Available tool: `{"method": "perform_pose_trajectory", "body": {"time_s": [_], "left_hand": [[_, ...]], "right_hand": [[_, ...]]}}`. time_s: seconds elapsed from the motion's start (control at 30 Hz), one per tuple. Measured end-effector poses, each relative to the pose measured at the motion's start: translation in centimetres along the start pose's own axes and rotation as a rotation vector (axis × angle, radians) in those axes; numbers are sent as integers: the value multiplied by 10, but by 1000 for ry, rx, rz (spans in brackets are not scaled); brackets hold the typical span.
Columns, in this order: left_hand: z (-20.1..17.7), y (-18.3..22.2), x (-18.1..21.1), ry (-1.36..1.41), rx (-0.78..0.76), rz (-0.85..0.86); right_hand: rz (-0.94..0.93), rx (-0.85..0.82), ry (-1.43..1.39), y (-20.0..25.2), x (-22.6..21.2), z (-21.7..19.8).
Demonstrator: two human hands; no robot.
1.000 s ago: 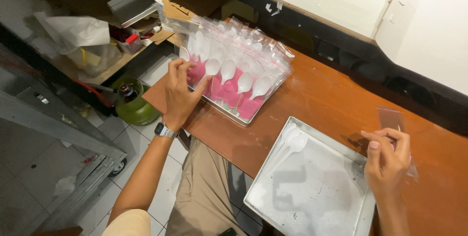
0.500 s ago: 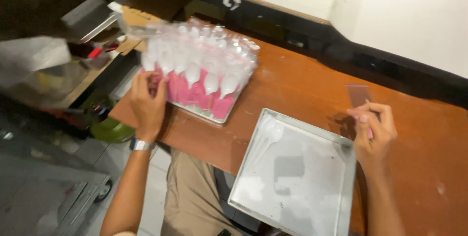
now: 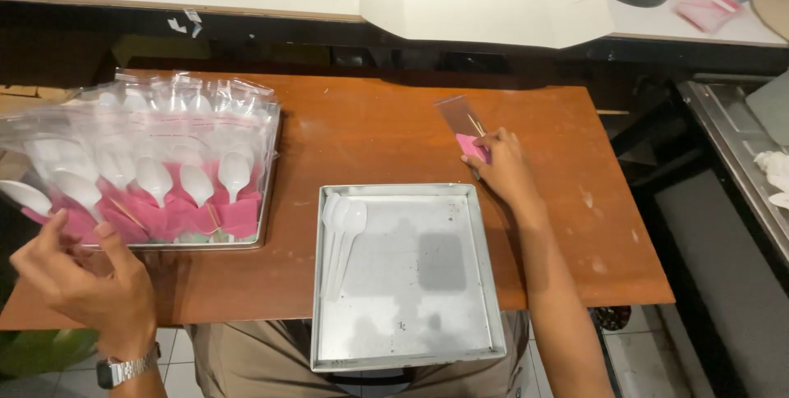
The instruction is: Packaging individual plastic spoons into plastic sleeves with decorative paper inserts and placing them into a storage container.
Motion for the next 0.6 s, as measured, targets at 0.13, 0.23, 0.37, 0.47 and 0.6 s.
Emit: {"method": "perform_pose_trajectory", "body": {"time_s": [0.13, 0.23, 0.37, 0.47, 0.6], "left_hand": [[13, -2, 36, 302, 171, -182], [28, -23, 105, 480, 84, -66], [78, -64, 208, 1177, -328, 55], [134, -70, 238, 1469, -602, -127], [207, -50, 254, 1616, -821, -325]], "right_hand": [[-98, 98, 95, -11, 8, 12], [-121, 187, 170, -10, 2, 12], [-46, 267, 130, -19, 19, 13], [13, 242, 80, -19, 20, 10], [22, 248, -374, -3, 13, -16]]}}
Point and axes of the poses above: each hand's wrist, its own y-axis away from the middle knuckle, its own z-axis out of the palm, x = y × z, the point moved 9 cm from there along -y, towards the middle knuckle, and after that the axes turned 14 degrees about z, right-handed, at the moved point
